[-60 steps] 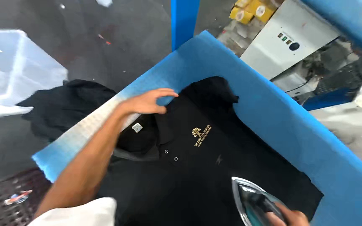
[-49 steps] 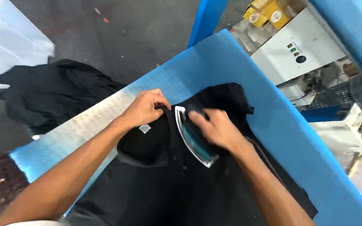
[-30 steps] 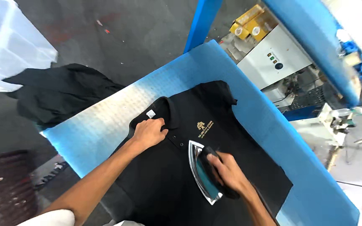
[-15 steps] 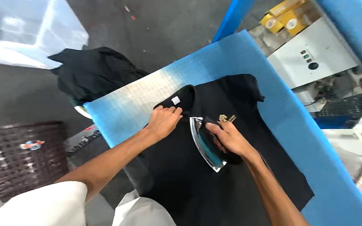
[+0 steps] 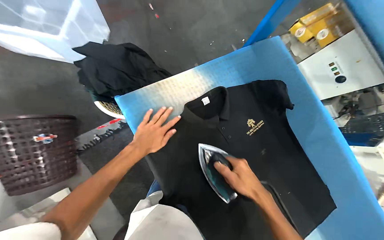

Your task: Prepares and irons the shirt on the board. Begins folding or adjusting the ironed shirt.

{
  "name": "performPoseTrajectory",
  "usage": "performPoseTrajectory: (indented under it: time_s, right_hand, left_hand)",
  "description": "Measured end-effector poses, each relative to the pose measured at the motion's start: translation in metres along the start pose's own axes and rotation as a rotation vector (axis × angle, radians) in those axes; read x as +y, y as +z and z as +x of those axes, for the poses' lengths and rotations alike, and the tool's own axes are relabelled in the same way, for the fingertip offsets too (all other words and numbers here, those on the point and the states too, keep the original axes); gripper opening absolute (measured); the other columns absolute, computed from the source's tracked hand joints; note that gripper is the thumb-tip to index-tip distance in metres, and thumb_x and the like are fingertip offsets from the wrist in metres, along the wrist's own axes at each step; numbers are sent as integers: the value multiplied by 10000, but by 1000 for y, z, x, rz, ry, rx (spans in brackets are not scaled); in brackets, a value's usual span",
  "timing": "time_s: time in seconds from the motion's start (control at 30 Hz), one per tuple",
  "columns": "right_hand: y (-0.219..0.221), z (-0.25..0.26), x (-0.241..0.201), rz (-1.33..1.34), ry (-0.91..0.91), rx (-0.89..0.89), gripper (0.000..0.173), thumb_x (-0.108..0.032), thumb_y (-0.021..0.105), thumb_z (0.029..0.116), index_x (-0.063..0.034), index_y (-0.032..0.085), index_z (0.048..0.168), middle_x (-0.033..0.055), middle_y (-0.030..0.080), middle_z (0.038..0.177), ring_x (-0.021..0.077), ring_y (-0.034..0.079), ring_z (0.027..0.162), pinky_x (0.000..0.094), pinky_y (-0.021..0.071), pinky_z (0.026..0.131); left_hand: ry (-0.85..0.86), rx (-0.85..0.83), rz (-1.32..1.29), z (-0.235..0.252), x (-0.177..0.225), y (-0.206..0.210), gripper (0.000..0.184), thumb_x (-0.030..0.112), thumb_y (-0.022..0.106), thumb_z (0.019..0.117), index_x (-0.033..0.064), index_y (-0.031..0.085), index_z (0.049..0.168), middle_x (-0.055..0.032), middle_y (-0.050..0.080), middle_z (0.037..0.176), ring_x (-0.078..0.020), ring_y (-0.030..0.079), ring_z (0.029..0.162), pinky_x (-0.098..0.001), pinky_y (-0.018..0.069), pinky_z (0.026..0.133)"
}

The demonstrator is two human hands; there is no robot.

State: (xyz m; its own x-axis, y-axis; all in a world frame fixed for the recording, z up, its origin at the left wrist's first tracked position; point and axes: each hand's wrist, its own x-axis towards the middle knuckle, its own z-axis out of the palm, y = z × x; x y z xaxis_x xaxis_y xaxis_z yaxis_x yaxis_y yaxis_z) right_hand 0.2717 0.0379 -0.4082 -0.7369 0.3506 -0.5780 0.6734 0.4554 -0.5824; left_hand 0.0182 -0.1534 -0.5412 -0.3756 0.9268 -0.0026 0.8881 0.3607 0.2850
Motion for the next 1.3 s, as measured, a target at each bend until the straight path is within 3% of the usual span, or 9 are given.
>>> performPoseTrajectory:
  time_s: [0.17, 0.27, 0.33, 0.47, 0.73, 0.83, 0.97, 1.1, 1.3]
  right_hand:
    - [-8, 97, -81, 53, -78, -28, 593, -566, 443, 1053, -20, 662, 986, 87, 578, 616, 221, 590, 498, 441, 544, 525]
    - [-4, 121, -109, 94, -150, -68, 584, -573, 464, 1043, -37, 635, 888, 62, 549, 580, 181, 546, 450, 377, 501, 468]
    - [2, 122, -113, 186, -137, -67, 567, -562, 467, 1050, -47, 615, 865, 51, 538, 561, 159, 526, 423, 342, 481, 435]
    - [24, 93, -107, 429, -10, 5, 535, -527, 466, 1067, -47, 580, 859, 38, 524, 556, 137, 514, 396, 307, 473, 382]
    - [112, -152, 40, 70, -102, -125, 423, -499, 604, 991, -97, 727, 1036, 92, 695, 836, 260, 688, 815, 539, 548, 744]
    - [145, -245, 101, 446, 376, 325, 427, -389, 527, 1028, -8, 712, 1082, 94, 670, 773, 206, 662, 697, 437, 564, 685]
    - [176, -321, 161, 862, 880, 1003, 522, -413, 338, 1114, -49, 593, 841, -9, 509, 517, 119, 485, 382, 316, 470, 377]
    - [174, -342, 165, 816, 1057, 1093, 508, -442, 380, 1104, -31, 581, 882, -15, 491, 520, 112, 495, 387, 322, 484, 386]
    - [89, -219, 94, 712, 742, 764, 419, -422, 511, 1054, -33, 665, 1079, 44, 580, 595, 171, 561, 461, 367, 514, 465]
  left_hand:
    - [-327, 198, -134, -38, 4, 1, 544, 409, 289, 1094, 154, 475, 1536, -150, 328, 1657, -367, 270, 1544, -620, 175, 1235]
    - [-684, 319, -682, -92, 30, 19, 755, 467, 431, 1050, 22, 210, 1619, -226, 226, 1670, -364, 245, 1546, -562, 237, 1244]
    - [-863, 248, -1011, -121, 50, 32, 750, 416, 482, 1051, 105, 128, 1635, -220, 462, 1525, -297, 507, 1375, -508, 414, 1141]
    - [-744, 232, -733, -157, 39, 47, 441, 292, 525, 1075, -112, 624, 927, -184, 585, 734, -248, 564, 668, -477, 486, 668]
    - [-762, 182, -415, -142, 20, 20, 548, 427, 551, 1050, -100, 611, 1189, -373, 636, 1112, -551, 615, 1067, -722, 432, 940]
    - [-475, 357, -333, -110, 51, -1, 494, 302, 501, 1059, -102, 529, 1342, -361, 518, 1386, -536, 475, 1319, -660, 336, 1110]
    - [-2, 51, -113, -33, 105, 6, 712, 522, 330, 1068, 22, 352, 1574, -230, 237, 1672, -423, 194, 1556, -646, 145, 1238]
    - [29, -59, 31, -4, 91, 18, 847, 681, 270, 1020, 90, 265, 1627, -168, 183, 1704, -352, 142, 1583, -631, 77, 1246]
    - [249, 89, -94, 73, 119, 8, 606, 421, 351, 1090, 57, 385, 1573, -188, 298, 1662, -371, 230, 1558, -622, 124, 1242]
